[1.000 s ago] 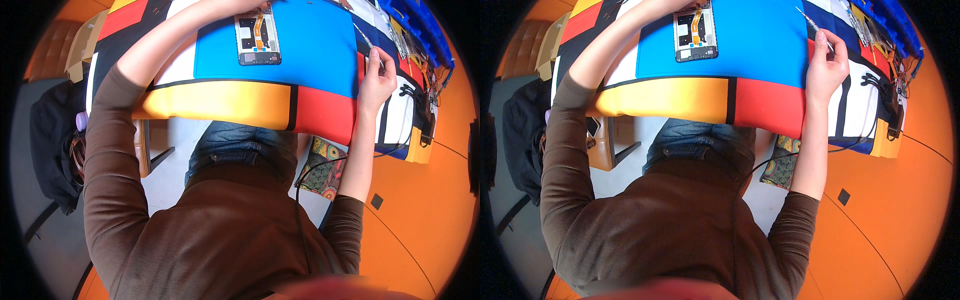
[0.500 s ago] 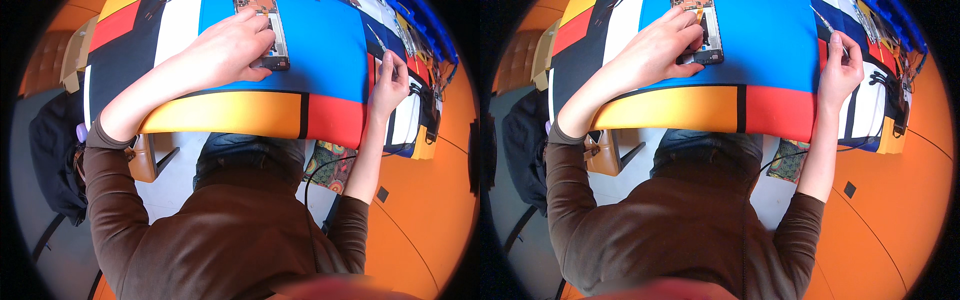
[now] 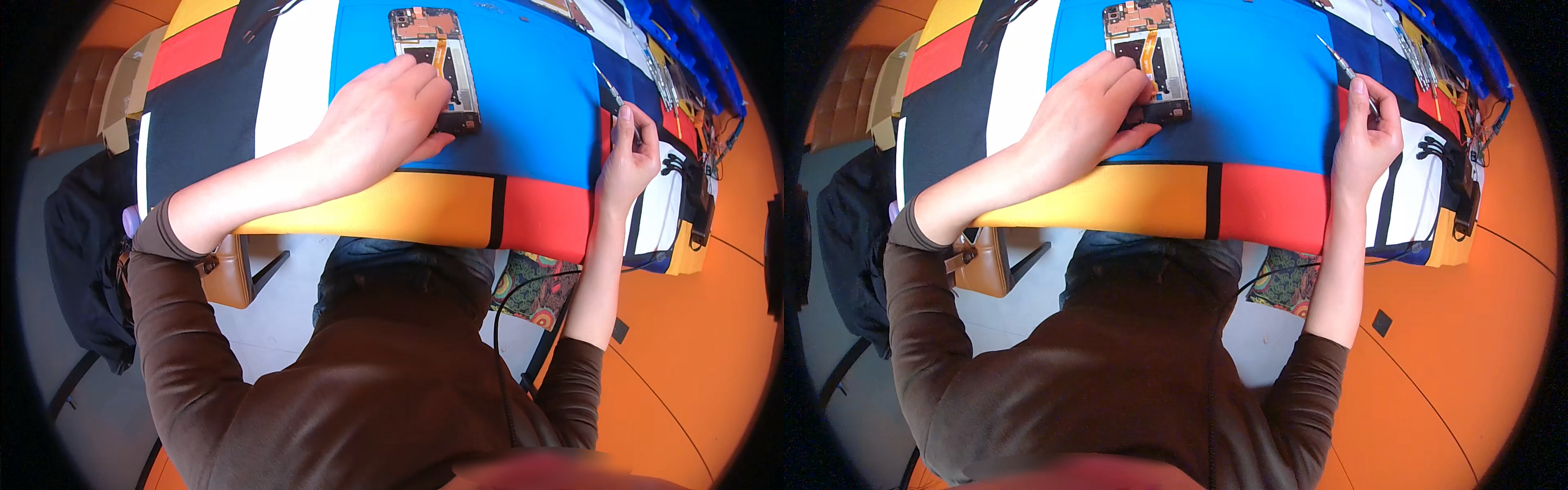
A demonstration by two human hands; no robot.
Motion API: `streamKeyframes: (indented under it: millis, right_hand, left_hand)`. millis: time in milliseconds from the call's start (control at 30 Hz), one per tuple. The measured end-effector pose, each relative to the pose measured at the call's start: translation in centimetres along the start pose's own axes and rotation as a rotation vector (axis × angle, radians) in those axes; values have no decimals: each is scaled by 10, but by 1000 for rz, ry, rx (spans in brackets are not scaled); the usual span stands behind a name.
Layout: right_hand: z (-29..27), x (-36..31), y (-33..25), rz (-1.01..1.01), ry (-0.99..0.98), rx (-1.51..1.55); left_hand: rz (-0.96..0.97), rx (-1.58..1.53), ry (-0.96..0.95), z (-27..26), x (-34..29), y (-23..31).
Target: The person uses a screwdriver to remove screws from a smartphone placed on a blue mat. They then lift the battery and continue unscrewing internal components, progressively exposing the phone's interior.
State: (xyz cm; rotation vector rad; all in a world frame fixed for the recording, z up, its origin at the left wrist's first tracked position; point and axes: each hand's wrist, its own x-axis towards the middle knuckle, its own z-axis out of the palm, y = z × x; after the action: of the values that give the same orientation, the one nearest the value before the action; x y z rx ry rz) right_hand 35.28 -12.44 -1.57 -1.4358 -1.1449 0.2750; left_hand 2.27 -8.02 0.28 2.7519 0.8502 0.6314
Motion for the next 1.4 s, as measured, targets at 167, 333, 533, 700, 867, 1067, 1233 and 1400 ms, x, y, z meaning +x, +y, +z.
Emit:
streamKeyframes:
  millis: [167, 333, 533, 700, 867, 1067, 1233, 1400]
  right_hand:
    - [0, 4, 2, 20, 1, 10]
    - [-3, 11, 4, 205, -58, 163]
    - [-2, 12, 5, 202, -114, 23]
    - [0, 14, 2, 237, -125, 19]
    - [-1, 12, 3, 225, -112, 26]
    - [-4, 9, 3, 219, -94, 188]
    - [-4, 9, 1, 237, -91, 188]
    - [-3, 8, -1, 247, -93, 138]
  left_hand:
    - [-11, -185, 52, -6, -13, -7]
    - [-128, -316, -39, -14, -17, -34]
    - [58, -96, 39, -12, -18, -40]
    - [21, 54, 154, -22, -15, -46]
    - [-57, 59, 73, -20, -15, -52]
    - [-63, 40, 76, -16, -15, -56]
    - [-45, 10, 85, -17, -13, -56]
    - [-44, -2, 68, -20, -13, -56]
